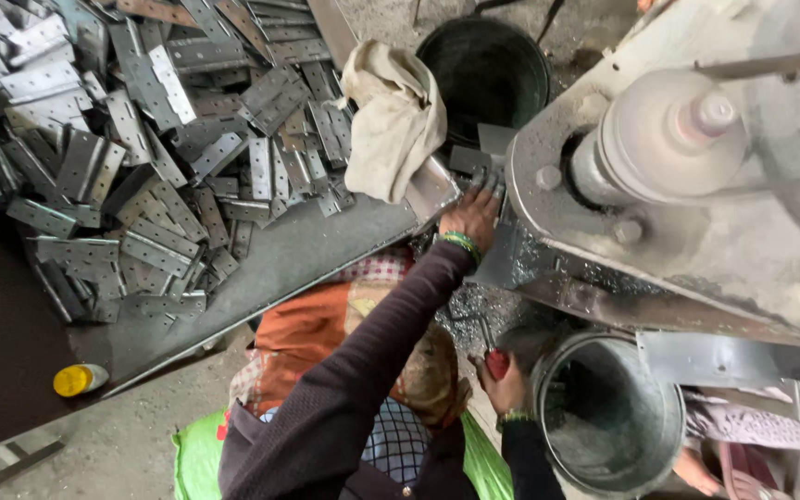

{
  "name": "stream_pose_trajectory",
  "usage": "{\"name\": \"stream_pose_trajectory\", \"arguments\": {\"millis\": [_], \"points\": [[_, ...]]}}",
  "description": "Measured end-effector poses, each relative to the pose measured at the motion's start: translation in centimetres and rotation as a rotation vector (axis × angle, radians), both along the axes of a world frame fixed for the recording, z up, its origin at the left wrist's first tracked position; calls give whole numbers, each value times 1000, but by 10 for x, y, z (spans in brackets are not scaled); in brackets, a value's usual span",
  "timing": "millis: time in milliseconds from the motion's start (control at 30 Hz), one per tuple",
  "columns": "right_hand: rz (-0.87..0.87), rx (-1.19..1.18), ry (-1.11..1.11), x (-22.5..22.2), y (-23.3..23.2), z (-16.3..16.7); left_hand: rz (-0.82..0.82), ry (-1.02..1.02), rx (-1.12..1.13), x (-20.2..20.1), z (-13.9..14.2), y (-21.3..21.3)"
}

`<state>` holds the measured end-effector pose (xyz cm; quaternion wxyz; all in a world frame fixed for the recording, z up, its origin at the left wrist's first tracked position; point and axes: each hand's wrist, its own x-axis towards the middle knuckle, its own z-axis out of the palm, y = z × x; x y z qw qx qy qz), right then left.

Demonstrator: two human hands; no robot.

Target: The person repeatedly picks metal brackets from a bin, places them into a punching machine, and operates the machine with a lever to process each piece. The person then removes the processed bracket and returns it to the bin, continuing the cycle.

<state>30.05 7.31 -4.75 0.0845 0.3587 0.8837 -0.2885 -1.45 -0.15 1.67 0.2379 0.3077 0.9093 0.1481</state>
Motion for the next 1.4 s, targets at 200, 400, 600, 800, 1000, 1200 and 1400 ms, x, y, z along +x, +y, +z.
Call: {"name": "stream_pose_trajectory", "arguments": {"millis": [200,400,600,800,1000,1200,1400], "points": [[82,-52,-270,-1,-4,30,-114,114,9,1,13,-18],[197,66,-337,-1,5,76,-62,112,13,89,27,-56],[199,87,-334,7,-5,101,-63,559,180,165,-14,-100],[207,95,-364,10,-12,112,-170,442,71,119,5,-82],[157,45,-382,0,-3,121,-217,245,36,112,26,-73],[227,107,-349,-8,1,122,-196,596,363,153,-14,-100],[217,131,-340,-1,-3,116,-349,462,364,145,-24,-100]]}}
